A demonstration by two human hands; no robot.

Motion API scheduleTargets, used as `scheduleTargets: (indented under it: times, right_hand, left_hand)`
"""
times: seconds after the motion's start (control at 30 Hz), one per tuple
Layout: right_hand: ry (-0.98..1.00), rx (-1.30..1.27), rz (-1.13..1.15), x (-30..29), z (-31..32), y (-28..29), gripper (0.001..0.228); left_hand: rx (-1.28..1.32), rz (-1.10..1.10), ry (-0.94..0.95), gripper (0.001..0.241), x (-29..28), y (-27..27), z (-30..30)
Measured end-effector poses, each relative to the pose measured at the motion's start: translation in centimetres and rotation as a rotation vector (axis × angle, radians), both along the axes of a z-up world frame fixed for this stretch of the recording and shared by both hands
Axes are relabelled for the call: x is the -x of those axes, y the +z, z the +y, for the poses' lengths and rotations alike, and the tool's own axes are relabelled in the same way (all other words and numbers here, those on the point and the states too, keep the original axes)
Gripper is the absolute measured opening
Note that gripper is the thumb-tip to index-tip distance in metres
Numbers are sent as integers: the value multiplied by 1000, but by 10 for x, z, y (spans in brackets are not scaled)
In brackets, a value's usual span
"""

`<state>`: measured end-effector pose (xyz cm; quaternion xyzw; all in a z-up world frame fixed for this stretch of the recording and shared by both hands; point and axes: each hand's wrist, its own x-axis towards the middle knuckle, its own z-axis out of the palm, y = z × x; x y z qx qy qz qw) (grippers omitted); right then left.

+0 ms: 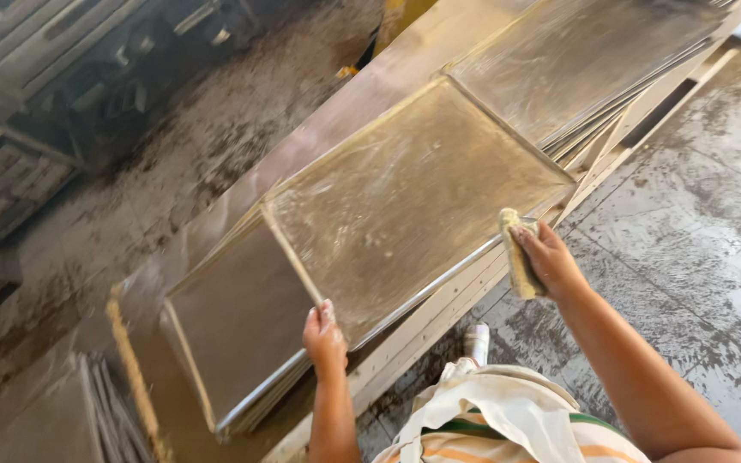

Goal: The person repeatedly greases metal baking trays with a white substance using a cloth. They take trays from a stack, apply the substance, and place them on a separate stack.

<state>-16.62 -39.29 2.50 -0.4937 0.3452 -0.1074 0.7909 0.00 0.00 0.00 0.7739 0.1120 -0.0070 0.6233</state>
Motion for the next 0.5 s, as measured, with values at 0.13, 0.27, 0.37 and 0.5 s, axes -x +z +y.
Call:
scheduleTargets:
  times: [0.13, 0.27, 0.37, 0.5]
  right_hand:
    - [-172, 58, 16, -9, -69, 22, 31]
    - [-292, 178, 40, -32, -146, 27, 36]
    - [-343, 109, 150, -57, -206, 36, 39]
    - [-448, 139, 194, -90, -268, 46, 41]
  left_hand:
    - [104, -18, -221, 33, -45, -6, -110]
    - [100, 16, -381, 38, -99, -30, -218]
    - [-6, -68, -499, 38, -139, -53, -291]
    - [-293, -236, -610, 38, -165, -71, -375]
